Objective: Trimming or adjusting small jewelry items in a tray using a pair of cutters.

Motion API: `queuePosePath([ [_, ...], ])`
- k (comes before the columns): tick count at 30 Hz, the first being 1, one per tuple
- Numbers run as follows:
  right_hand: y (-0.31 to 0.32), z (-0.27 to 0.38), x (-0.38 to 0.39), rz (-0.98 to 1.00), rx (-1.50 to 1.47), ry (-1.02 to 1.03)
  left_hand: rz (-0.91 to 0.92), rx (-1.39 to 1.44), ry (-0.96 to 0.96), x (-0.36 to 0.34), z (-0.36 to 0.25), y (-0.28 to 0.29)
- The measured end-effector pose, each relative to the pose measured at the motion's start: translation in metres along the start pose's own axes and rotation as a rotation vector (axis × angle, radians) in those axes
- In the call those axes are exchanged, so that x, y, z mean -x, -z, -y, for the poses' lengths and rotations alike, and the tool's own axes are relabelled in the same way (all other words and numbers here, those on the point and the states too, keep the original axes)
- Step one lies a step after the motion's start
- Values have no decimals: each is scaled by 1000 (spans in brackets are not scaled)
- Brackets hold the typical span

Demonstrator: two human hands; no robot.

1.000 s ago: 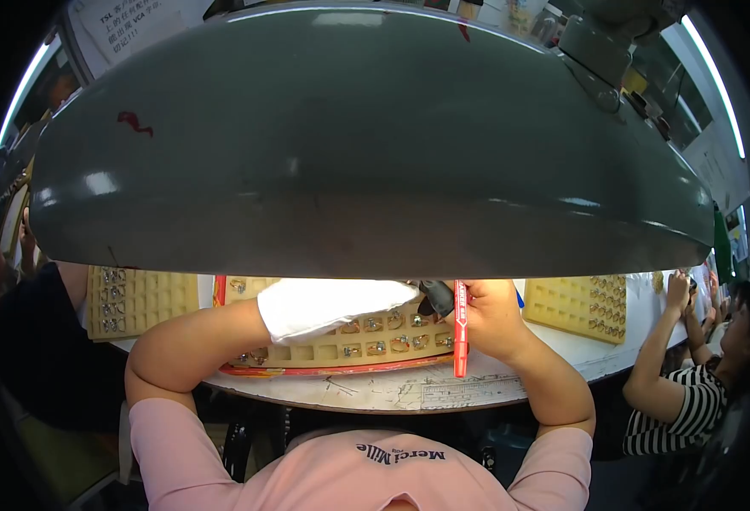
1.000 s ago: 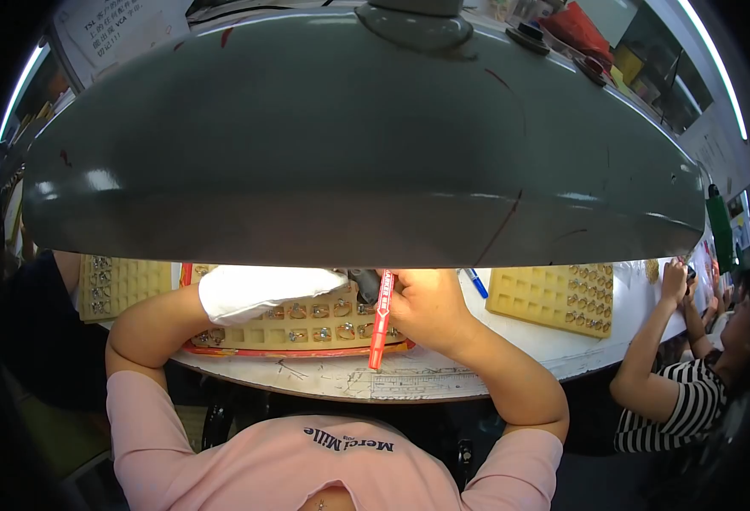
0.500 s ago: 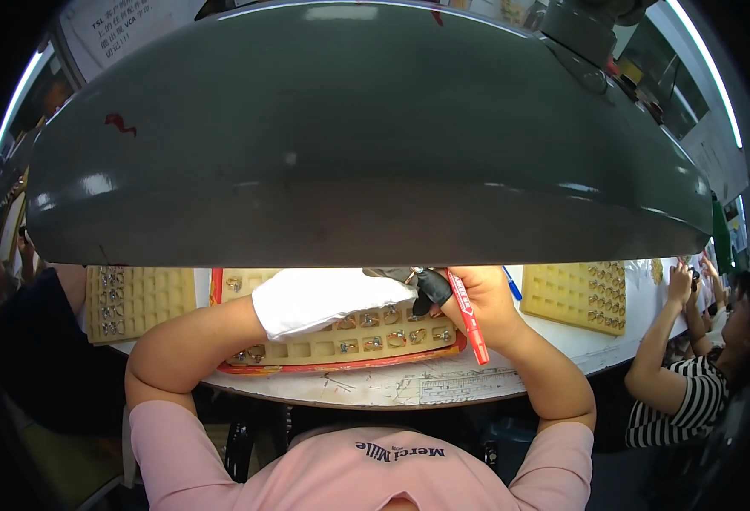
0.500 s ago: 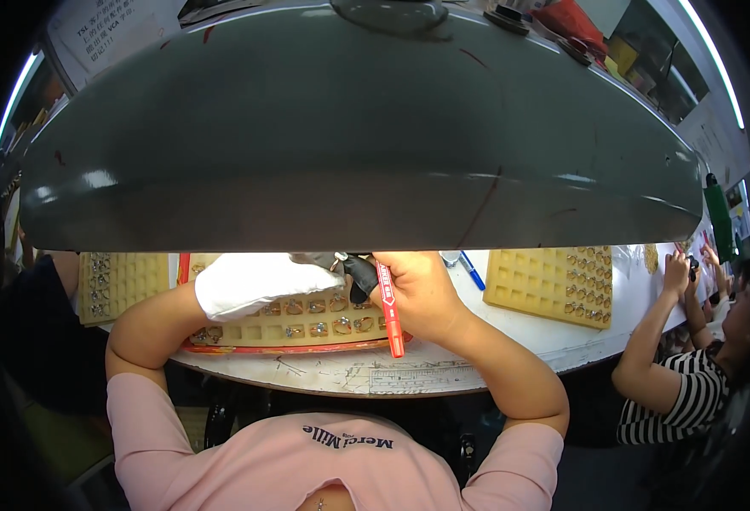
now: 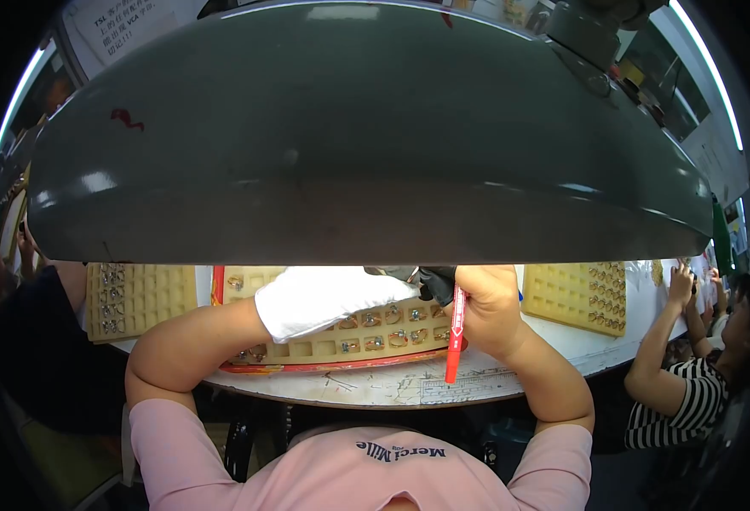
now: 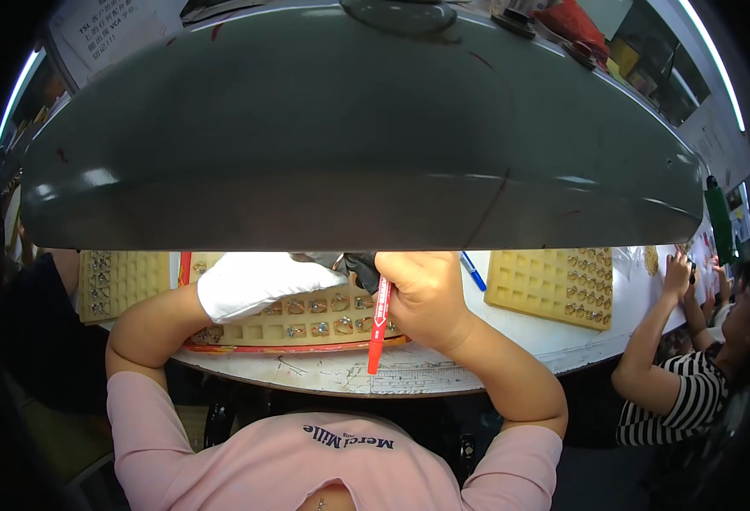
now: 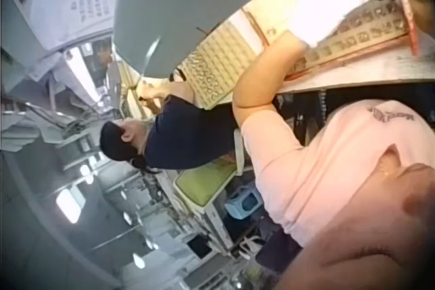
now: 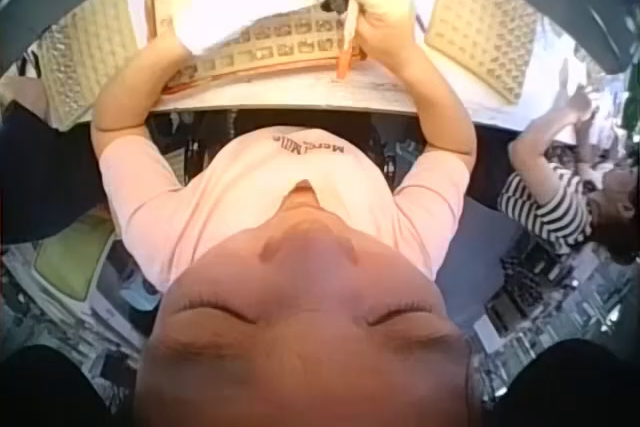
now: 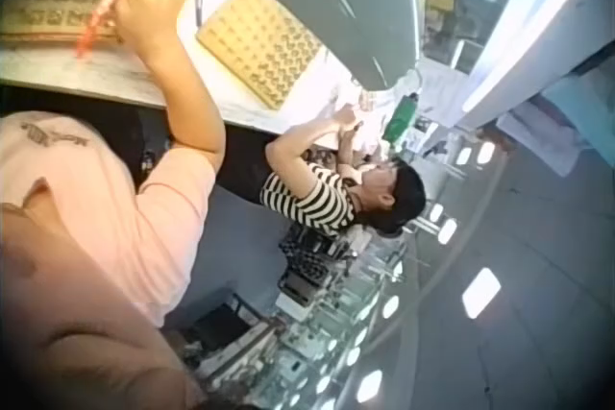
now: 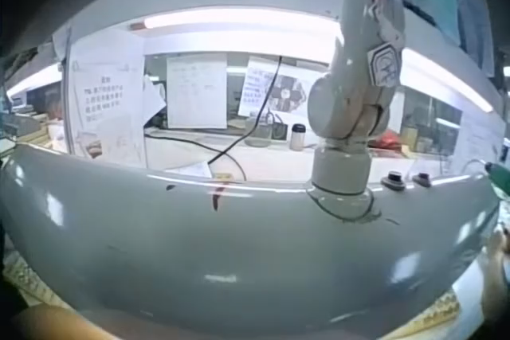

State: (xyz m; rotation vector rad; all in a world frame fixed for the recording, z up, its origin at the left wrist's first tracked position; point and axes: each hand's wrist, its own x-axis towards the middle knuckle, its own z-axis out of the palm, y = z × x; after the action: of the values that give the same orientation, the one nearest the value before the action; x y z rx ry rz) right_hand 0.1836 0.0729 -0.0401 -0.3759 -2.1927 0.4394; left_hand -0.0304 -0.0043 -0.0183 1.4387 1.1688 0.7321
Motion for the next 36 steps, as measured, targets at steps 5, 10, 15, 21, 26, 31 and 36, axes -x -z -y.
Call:
queuePosePath([
  [5,3,17,2,109,-579,-586,-101,-47,-88,-5,3,-4],
  [10,0,12,2,94,-345,-391,-65,13,-16,-5,2,-3],
  [15,-4,0,2,-14,-66,-48,-103,-32,-84,-8,5,-5],
  [21,4,7,-10,-57,423,433,3,33,143,-8,-8,2],
  [26,5,8,-7,-8,240,187,-68,25,9,-5,-10,-4],
  [31,-3,4,2,-1,-264,-193,-76,-186,-85,-5,-15,-7],
  [36,6,17,2,135,-851,-809,-178,-563,-355,-3,-11,-11],
])
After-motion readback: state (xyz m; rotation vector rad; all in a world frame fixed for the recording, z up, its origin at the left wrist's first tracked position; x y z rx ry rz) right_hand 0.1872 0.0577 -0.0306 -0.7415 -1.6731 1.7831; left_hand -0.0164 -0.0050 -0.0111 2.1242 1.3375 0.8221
